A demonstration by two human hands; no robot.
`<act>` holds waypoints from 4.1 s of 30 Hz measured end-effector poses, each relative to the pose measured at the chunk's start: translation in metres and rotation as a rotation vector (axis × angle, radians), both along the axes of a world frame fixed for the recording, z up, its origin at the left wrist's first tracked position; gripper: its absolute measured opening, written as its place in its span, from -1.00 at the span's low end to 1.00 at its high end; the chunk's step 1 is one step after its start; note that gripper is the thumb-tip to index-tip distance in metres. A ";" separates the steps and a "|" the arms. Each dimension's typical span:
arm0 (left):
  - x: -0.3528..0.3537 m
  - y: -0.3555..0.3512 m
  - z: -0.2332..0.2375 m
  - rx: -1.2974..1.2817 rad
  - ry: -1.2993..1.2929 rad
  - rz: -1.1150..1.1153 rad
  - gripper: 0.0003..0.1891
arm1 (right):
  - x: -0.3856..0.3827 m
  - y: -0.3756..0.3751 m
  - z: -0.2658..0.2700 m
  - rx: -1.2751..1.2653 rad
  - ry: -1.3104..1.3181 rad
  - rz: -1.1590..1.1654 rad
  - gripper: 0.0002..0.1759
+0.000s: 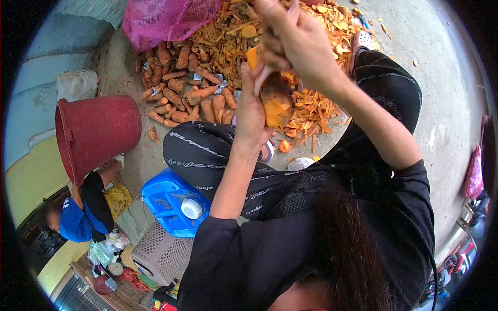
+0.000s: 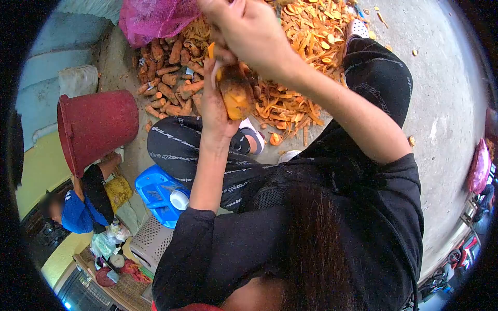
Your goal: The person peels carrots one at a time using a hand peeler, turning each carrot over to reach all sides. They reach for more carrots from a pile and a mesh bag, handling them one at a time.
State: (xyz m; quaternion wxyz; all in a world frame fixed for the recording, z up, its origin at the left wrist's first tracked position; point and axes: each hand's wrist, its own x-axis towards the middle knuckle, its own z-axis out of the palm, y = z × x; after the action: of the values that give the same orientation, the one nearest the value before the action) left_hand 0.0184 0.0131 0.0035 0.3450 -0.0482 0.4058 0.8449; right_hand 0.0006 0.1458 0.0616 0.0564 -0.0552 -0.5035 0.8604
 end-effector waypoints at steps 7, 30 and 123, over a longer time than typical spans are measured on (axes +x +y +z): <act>0.014 0.006 0.011 0.155 -0.142 -0.121 -0.45 | -0.056 0.045 -0.016 0.154 0.066 -0.429 -0.66; -0.002 -0.003 0.002 0.061 -0.146 0.097 -0.49 | 0.011 -0.016 -0.005 0.025 -0.075 0.011 -0.60; -0.004 -0.005 0.011 0.064 -0.227 0.109 -0.51 | 0.015 -0.016 0.003 0.146 0.042 0.050 -0.60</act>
State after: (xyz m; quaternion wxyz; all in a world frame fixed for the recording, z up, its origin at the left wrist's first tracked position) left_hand 0.0142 0.0083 0.0142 0.3438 -0.1542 0.3338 0.8641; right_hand 0.0157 0.1301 0.0642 0.0494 -0.0203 -0.5650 0.8234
